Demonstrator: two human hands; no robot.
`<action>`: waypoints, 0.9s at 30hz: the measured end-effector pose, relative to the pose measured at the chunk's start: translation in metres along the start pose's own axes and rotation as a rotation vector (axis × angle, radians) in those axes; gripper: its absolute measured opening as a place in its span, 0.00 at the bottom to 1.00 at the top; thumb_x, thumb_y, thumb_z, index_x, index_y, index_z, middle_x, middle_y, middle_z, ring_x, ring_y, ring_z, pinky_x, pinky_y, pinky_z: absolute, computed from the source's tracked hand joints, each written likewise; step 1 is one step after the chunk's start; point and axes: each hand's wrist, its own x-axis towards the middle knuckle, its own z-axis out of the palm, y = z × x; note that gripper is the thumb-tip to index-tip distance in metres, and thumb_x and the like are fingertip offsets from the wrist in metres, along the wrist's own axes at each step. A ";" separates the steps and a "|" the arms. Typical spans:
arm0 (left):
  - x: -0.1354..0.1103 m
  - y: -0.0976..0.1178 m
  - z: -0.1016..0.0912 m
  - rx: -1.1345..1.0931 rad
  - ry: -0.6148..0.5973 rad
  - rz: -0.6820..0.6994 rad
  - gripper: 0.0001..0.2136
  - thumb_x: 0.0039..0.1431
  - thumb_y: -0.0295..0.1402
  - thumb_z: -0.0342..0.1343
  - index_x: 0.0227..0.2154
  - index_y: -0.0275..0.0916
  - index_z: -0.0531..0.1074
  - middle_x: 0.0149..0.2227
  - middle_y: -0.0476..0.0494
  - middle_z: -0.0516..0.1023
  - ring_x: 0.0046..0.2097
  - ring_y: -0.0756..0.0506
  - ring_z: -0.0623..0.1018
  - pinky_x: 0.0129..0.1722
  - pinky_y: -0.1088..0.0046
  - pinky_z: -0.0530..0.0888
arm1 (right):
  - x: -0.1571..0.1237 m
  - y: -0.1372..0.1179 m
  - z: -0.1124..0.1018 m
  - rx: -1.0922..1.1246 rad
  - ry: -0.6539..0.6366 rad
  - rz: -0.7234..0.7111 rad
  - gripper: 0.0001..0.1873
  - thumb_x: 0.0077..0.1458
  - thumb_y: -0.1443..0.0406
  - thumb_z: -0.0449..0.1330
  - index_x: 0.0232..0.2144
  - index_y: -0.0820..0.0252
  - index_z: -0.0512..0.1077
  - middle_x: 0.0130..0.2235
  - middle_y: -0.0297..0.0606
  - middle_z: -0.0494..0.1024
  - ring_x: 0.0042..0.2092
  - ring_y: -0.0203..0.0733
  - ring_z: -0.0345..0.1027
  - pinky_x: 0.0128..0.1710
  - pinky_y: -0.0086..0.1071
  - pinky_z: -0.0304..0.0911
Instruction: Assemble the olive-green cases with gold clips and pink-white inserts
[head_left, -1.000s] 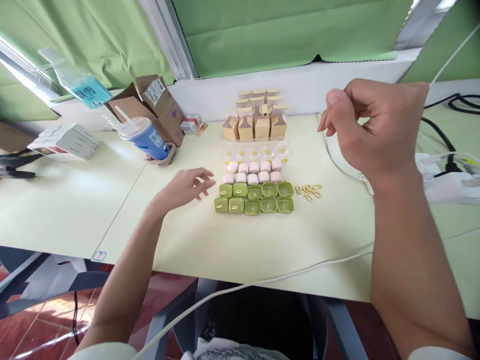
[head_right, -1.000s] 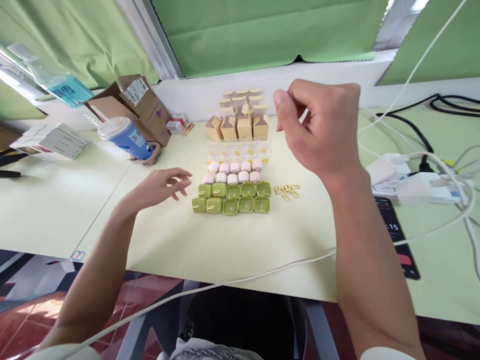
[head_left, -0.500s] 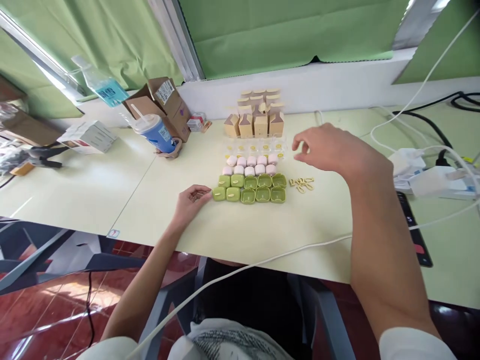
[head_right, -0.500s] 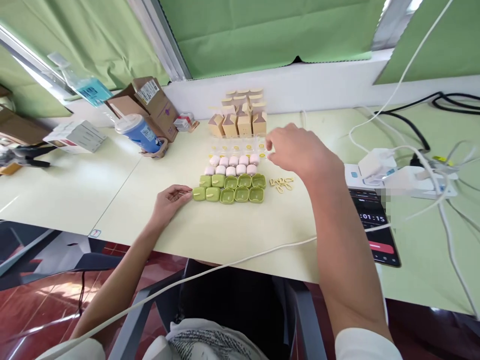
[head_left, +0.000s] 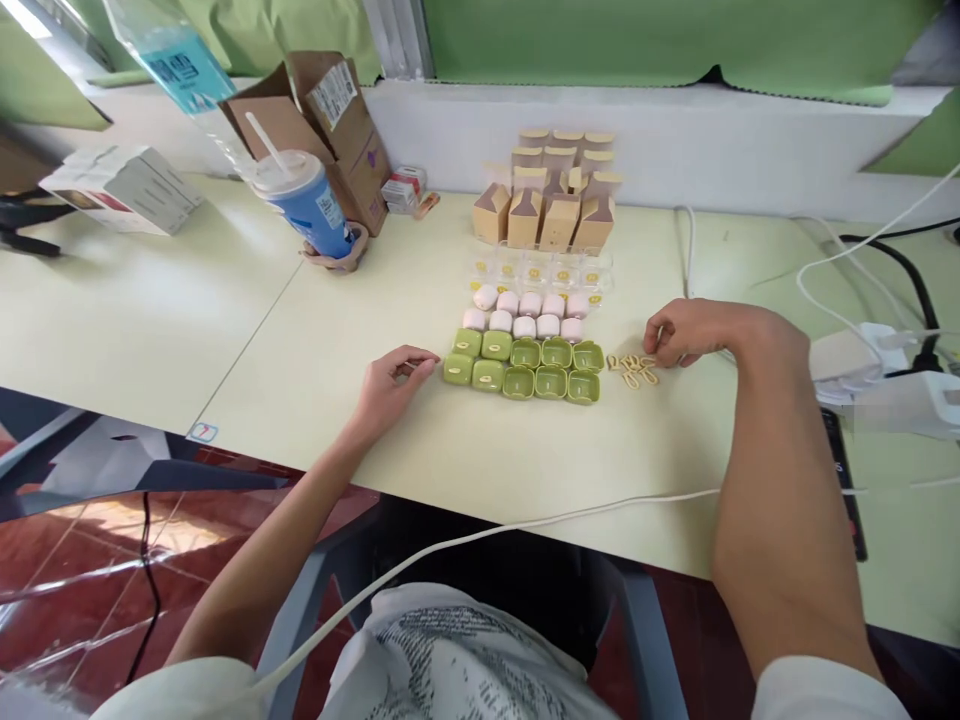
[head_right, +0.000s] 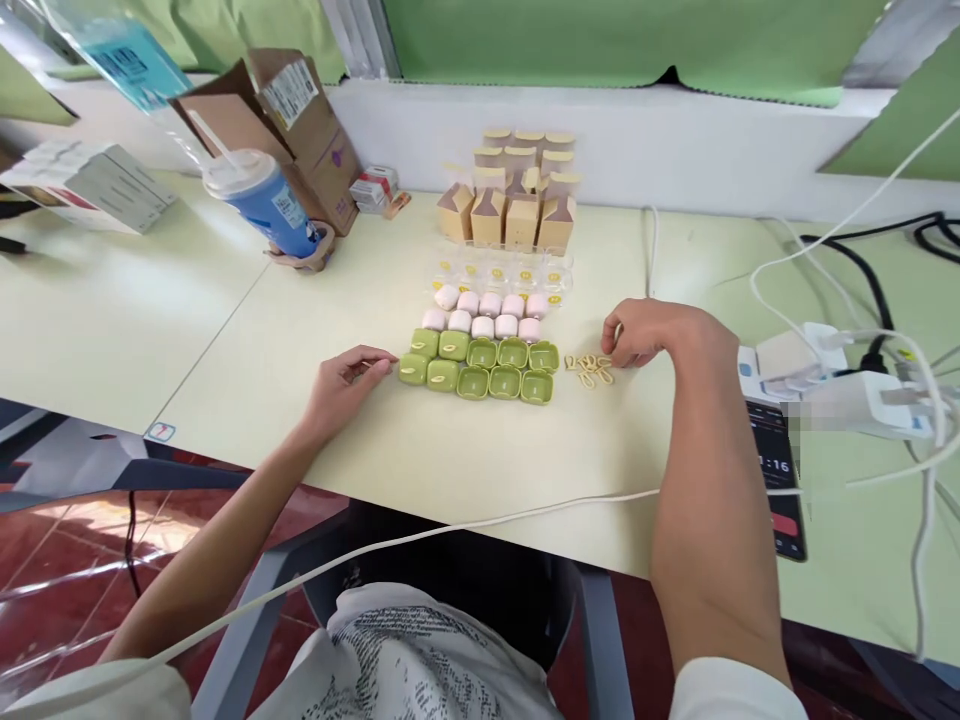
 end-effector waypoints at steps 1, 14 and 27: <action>0.002 -0.001 0.001 -0.023 0.006 -0.031 0.17 0.67 0.51 0.67 0.44 0.41 0.87 0.47 0.38 0.91 0.44 0.42 0.85 0.44 0.67 0.81 | -0.003 -0.003 -0.001 0.022 -0.078 0.045 0.10 0.47 0.76 0.70 0.32 0.58 0.84 0.32 0.40 0.86 0.32 0.43 0.80 0.36 0.35 0.74; 0.118 0.011 0.043 -0.330 0.047 -0.012 0.03 0.61 0.27 0.63 0.36 0.38 0.80 0.29 0.48 0.82 0.30 0.52 0.78 0.26 0.81 0.70 | -0.075 -0.042 -0.041 0.080 0.335 0.110 0.04 0.64 0.66 0.70 0.36 0.58 0.79 0.40 0.45 0.88 0.42 0.48 0.79 0.45 0.42 0.68; 0.116 0.001 0.039 -0.302 0.033 0.021 0.06 0.59 0.34 0.67 0.38 0.39 0.81 0.28 0.50 0.81 0.27 0.53 0.77 0.26 0.79 0.70 | -0.062 -0.099 0.007 0.132 0.657 -0.393 0.05 0.66 0.62 0.71 0.39 0.56 0.84 0.37 0.40 0.86 0.38 0.46 0.79 0.47 0.43 0.76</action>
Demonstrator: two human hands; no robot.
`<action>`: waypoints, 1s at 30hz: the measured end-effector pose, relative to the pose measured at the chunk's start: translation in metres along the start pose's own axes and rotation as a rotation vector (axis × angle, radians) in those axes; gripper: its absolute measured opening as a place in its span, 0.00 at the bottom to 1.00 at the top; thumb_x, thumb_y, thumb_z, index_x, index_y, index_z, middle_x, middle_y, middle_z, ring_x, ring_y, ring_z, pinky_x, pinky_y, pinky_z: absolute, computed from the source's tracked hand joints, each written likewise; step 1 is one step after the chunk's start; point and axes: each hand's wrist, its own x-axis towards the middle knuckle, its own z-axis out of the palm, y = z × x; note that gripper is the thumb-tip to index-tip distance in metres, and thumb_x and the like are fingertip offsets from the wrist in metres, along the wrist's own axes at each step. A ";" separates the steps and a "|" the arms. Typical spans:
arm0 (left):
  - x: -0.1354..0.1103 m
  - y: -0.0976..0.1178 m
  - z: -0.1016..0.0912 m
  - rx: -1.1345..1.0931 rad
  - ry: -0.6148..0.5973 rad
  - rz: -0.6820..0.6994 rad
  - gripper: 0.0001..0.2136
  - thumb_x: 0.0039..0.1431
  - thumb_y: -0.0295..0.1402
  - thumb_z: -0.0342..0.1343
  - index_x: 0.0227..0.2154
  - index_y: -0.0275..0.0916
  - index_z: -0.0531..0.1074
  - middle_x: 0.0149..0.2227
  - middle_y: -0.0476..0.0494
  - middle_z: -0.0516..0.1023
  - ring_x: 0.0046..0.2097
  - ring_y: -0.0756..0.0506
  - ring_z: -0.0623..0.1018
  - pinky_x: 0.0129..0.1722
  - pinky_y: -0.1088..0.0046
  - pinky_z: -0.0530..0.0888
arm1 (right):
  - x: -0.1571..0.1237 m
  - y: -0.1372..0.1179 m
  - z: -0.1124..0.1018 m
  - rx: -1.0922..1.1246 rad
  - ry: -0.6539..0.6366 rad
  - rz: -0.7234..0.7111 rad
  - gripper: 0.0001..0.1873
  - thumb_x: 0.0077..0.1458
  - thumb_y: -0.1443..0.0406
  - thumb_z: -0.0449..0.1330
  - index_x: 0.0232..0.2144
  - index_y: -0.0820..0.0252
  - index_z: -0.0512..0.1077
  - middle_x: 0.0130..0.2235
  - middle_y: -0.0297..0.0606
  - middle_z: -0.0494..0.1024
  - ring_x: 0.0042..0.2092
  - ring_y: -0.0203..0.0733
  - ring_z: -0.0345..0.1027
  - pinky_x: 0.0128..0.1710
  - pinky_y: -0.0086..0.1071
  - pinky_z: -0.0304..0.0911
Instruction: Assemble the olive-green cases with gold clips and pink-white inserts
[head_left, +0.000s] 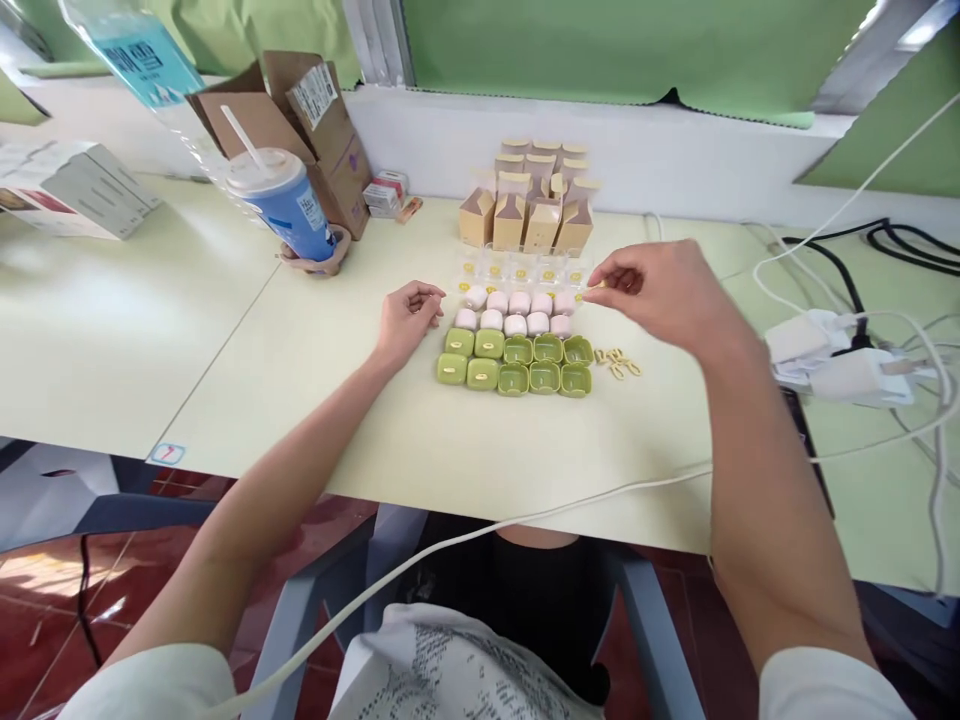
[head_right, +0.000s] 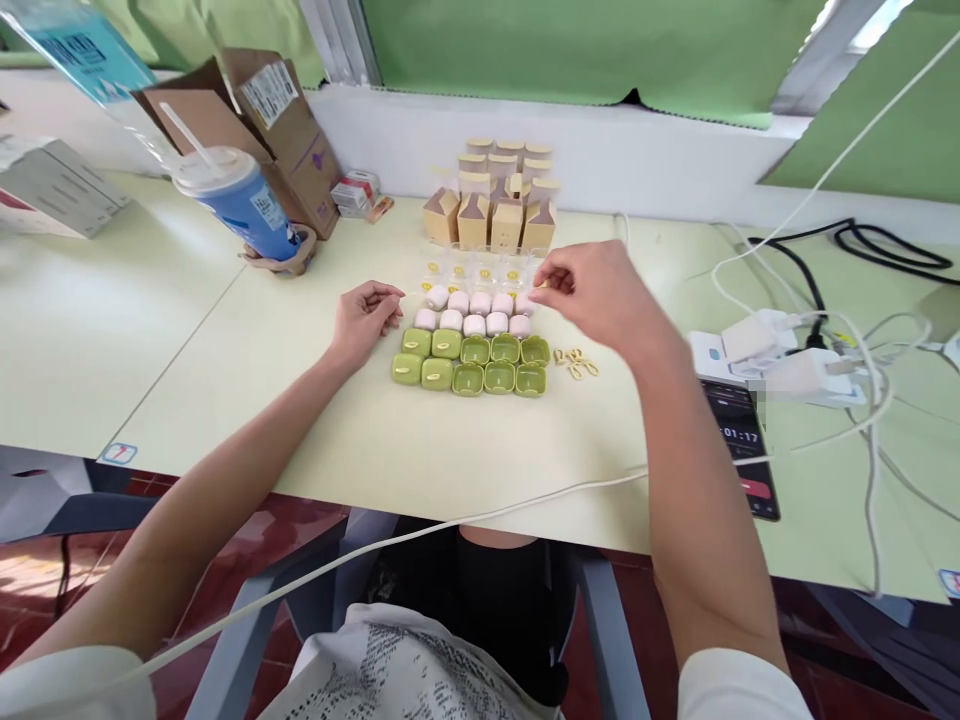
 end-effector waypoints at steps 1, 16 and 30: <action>-0.001 0.002 0.000 -0.004 0.008 -0.012 0.06 0.58 0.34 0.67 0.38 0.39 0.81 0.28 0.50 0.81 0.26 0.53 0.77 0.25 0.80 0.69 | -0.009 -0.003 0.011 0.033 0.057 -0.076 0.07 0.70 0.60 0.70 0.39 0.56 0.83 0.39 0.40 0.87 0.38 0.46 0.79 0.47 0.42 0.76; -0.001 -0.002 -0.004 -0.059 0.028 -0.077 0.08 0.59 0.37 0.69 0.37 0.39 0.82 0.26 0.50 0.80 0.25 0.52 0.76 0.23 0.78 0.69 | -0.105 -0.035 0.125 -0.321 0.128 -0.616 0.15 0.75 0.77 0.56 0.41 0.61 0.80 0.52 0.51 0.89 0.37 0.43 0.84 0.32 0.34 0.80; -0.011 0.001 -0.006 -0.049 0.048 -0.043 0.11 0.63 0.42 0.67 0.40 0.40 0.80 0.28 0.51 0.79 0.26 0.53 0.76 0.27 0.76 0.71 | -0.105 -0.048 0.099 -0.172 0.396 -0.697 0.10 0.70 0.78 0.66 0.45 0.60 0.79 0.42 0.45 0.89 0.36 0.43 0.85 0.35 0.36 0.81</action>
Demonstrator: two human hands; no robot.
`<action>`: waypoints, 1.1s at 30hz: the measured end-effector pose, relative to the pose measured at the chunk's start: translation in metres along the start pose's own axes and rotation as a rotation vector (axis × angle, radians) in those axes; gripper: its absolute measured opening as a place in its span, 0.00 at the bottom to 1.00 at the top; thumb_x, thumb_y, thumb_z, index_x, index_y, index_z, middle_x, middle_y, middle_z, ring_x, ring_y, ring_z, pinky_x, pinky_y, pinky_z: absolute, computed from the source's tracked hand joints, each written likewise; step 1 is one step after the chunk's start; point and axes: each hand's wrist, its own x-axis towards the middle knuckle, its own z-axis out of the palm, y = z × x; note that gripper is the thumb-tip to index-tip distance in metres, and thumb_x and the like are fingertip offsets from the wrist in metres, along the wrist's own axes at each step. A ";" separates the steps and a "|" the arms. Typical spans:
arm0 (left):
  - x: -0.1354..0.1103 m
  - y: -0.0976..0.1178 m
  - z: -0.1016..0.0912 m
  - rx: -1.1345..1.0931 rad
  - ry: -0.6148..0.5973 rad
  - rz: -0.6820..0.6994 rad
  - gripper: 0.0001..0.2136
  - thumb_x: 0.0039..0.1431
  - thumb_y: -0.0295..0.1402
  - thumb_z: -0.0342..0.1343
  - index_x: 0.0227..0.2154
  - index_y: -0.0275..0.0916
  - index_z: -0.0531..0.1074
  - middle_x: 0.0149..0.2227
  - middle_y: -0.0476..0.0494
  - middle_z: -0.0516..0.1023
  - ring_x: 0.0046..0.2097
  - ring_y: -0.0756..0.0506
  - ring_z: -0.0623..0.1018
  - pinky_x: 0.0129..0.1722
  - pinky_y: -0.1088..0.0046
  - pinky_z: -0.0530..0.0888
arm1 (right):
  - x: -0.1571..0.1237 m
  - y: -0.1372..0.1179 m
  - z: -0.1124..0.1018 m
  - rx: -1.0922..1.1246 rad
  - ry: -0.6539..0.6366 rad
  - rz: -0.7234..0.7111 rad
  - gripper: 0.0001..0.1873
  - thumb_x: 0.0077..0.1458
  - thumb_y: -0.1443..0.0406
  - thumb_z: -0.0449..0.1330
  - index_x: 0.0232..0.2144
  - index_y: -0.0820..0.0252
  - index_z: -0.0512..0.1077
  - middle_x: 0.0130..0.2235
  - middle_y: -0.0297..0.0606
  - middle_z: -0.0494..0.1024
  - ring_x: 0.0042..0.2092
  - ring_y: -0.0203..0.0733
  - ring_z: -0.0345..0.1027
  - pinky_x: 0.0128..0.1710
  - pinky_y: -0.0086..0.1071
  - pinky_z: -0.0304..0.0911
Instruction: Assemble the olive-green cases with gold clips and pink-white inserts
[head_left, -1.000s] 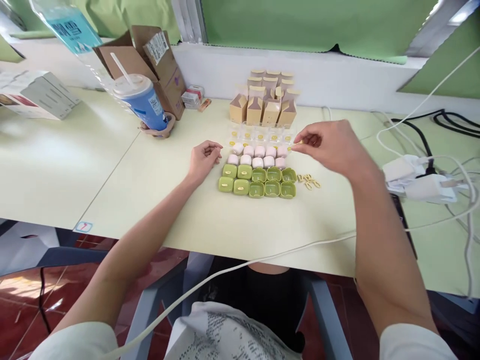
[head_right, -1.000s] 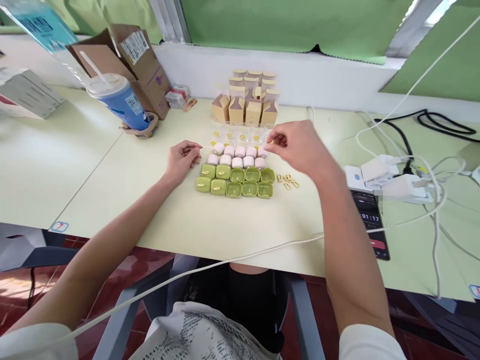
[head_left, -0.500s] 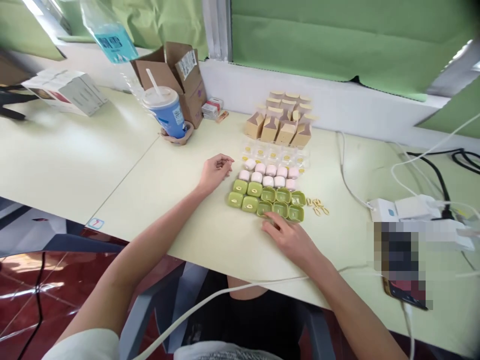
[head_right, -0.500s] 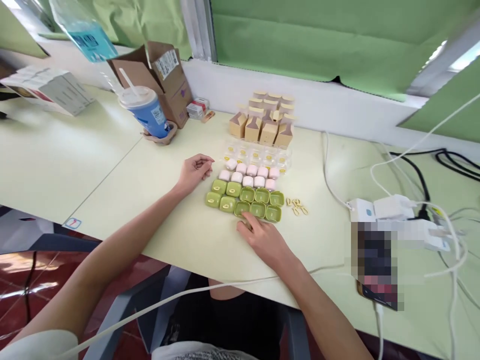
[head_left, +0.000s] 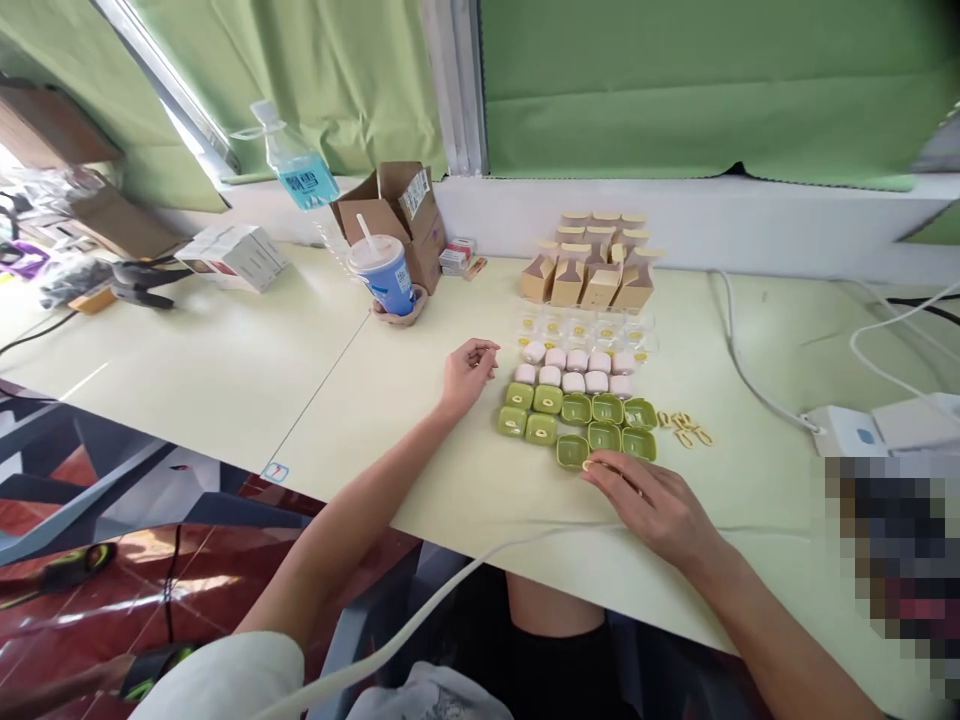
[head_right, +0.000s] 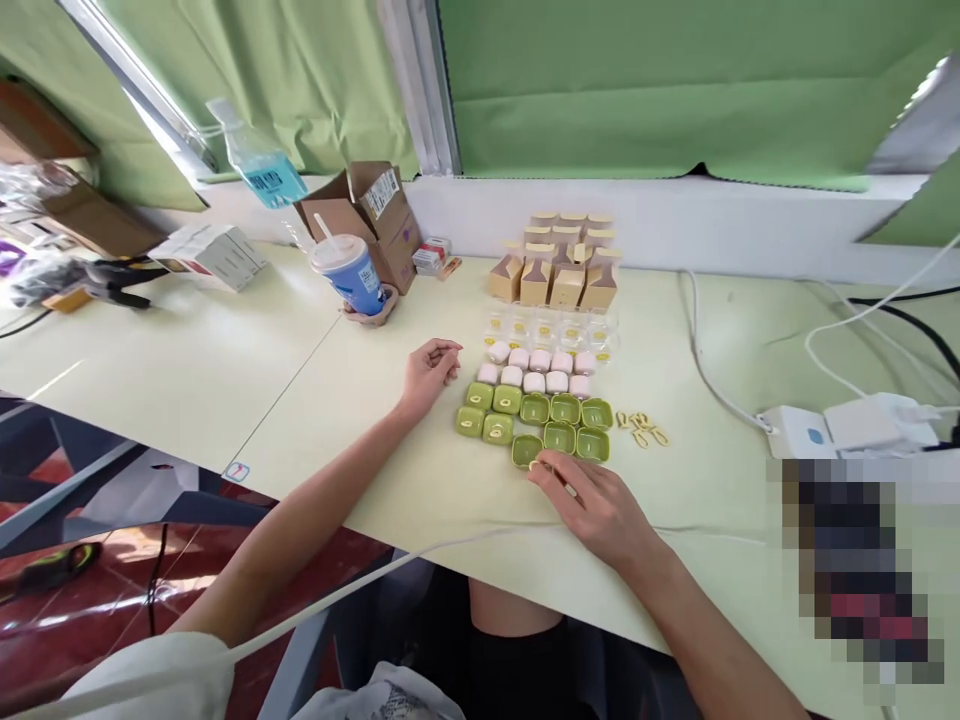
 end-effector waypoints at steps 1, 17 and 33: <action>0.000 -0.001 0.000 -0.002 0.005 0.008 0.11 0.64 0.42 0.66 0.40 0.39 0.80 0.28 0.51 0.78 0.26 0.53 0.76 0.27 0.76 0.71 | -0.001 0.000 0.002 0.017 0.004 0.010 0.09 0.70 0.78 0.66 0.46 0.61 0.79 0.43 0.45 0.89 0.38 0.44 0.87 0.37 0.36 0.83; -0.063 0.042 0.015 0.511 -0.361 0.753 0.07 0.70 0.40 0.64 0.39 0.46 0.84 0.35 0.40 0.85 0.40 0.38 0.81 0.47 0.55 0.78 | -0.005 0.015 0.005 0.189 0.267 0.320 0.09 0.72 0.71 0.67 0.43 0.51 0.84 0.39 0.37 0.91 0.37 0.44 0.88 0.39 0.36 0.87; -0.105 0.034 0.047 0.656 -0.482 1.364 0.02 0.75 0.29 0.64 0.43 0.42 0.76 0.53 0.36 0.84 0.55 0.39 0.80 0.50 0.60 0.80 | -0.004 0.011 0.007 0.379 0.293 0.498 0.12 0.69 0.73 0.71 0.48 0.51 0.85 0.45 0.40 0.89 0.47 0.48 0.86 0.45 0.43 0.85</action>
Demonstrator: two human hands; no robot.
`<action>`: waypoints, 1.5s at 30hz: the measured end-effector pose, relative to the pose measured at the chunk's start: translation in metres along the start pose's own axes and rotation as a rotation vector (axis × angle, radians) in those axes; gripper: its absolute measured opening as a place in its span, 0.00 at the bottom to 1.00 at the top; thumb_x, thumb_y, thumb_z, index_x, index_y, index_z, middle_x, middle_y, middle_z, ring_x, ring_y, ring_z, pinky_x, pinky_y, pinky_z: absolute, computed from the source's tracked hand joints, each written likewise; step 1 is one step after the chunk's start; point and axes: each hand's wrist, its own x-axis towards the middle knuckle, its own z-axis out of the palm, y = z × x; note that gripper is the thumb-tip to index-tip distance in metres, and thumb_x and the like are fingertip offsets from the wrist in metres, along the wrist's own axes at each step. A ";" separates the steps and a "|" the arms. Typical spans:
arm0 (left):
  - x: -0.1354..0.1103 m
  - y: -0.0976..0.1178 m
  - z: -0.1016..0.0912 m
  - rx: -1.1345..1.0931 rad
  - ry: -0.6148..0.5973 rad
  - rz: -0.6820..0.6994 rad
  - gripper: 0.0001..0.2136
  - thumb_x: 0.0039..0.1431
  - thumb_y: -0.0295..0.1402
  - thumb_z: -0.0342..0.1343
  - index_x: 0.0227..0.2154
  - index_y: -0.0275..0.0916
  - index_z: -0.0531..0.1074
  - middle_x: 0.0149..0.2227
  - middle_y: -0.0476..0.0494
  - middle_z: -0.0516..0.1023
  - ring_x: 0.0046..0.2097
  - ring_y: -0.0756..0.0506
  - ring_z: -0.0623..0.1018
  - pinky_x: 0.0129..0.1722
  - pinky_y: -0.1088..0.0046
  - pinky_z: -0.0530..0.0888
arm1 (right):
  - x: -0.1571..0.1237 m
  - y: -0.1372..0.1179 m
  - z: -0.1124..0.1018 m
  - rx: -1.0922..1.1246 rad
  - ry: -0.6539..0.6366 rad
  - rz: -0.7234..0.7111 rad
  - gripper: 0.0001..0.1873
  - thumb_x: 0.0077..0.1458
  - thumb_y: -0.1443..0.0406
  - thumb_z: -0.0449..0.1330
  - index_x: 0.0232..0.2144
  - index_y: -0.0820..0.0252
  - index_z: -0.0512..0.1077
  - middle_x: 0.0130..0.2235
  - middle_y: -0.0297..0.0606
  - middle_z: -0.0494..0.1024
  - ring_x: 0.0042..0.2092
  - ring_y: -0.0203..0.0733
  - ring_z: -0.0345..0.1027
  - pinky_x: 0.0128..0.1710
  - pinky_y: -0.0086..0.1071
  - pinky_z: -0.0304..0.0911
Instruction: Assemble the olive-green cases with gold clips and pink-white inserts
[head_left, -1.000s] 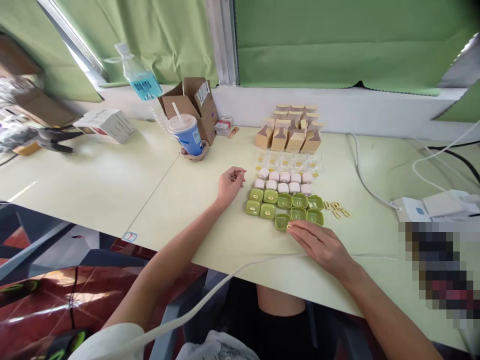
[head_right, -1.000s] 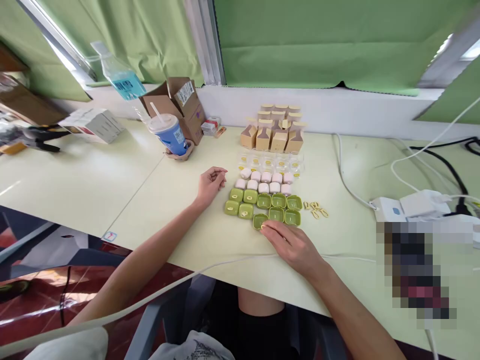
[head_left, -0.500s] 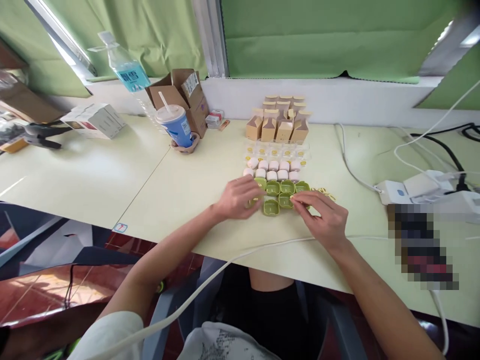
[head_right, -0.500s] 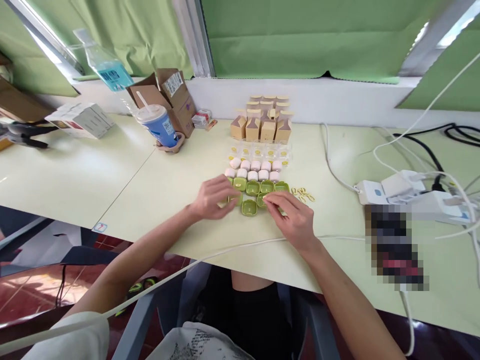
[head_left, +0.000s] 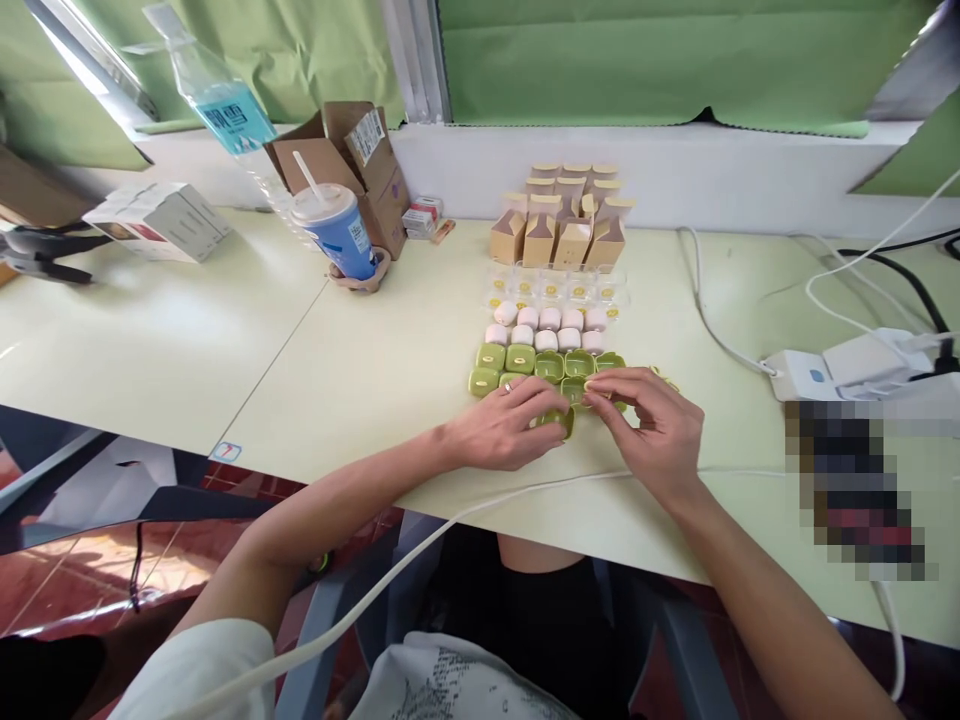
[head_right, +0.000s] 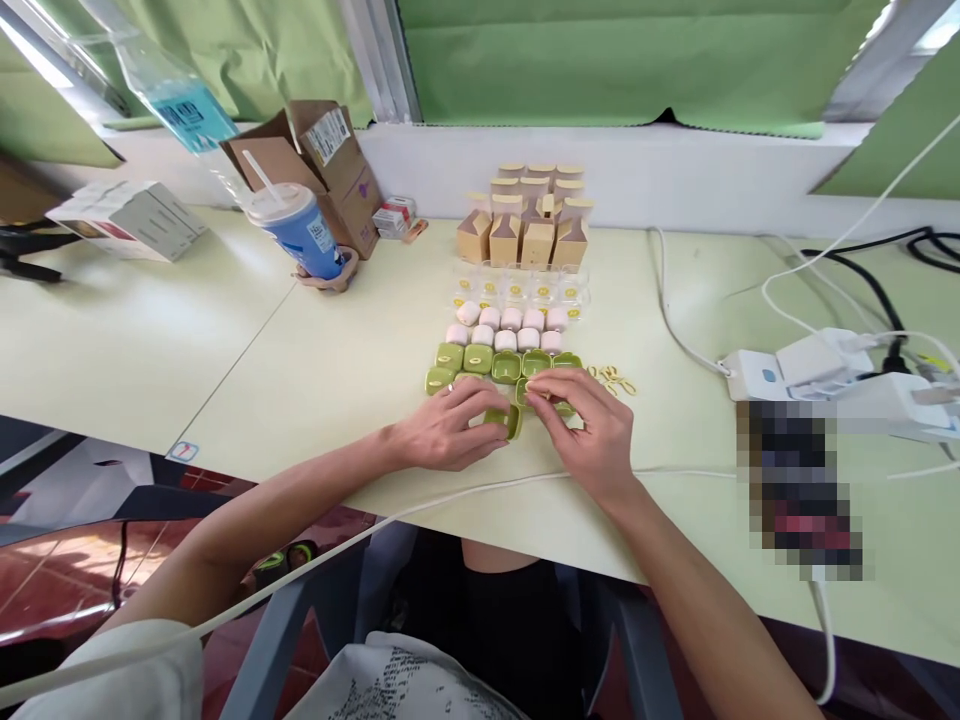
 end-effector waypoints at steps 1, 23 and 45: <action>0.001 0.001 -0.001 -0.043 0.051 -0.020 0.04 0.74 0.30 0.65 0.45 0.41 0.75 0.55 0.34 0.81 0.59 0.37 0.80 0.54 0.57 0.82 | -0.001 0.001 0.000 0.051 0.016 0.051 0.13 0.68 0.73 0.72 0.49 0.51 0.86 0.46 0.41 0.89 0.48 0.48 0.86 0.45 0.43 0.86; 0.003 0.000 0.003 -0.299 0.245 -0.197 0.30 0.68 0.27 0.71 0.69 0.38 0.67 0.53 0.33 0.86 0.56 0.37 0.87 0.54 0.53 0.89 | -0.001 0.001 0.007 -0.154 -0.176 -0.487 0.14 0.66 0.81 0.68 0.50 0.65 0.82 0.44 0.50 0.89 0.40 0.46 0.81 0.35 0.41 0.81; 0.002 0.005 0.003 -0.479 0.209 -0.301 0.30 0.68 0.40 0.75 0.67 0.40 0.71 0.50 0.38 0.86 0.50 0.41 0.87 0.49 0.61 0.88 | -0.008 -0.001 0.008 -0.108 -0.236 -0.397 0.11 0.72 0.77 0.65 0.51 0.61 0.80 0.45 0.45 0.89 0.43 0.44 0.84 0.41 0.38 0.83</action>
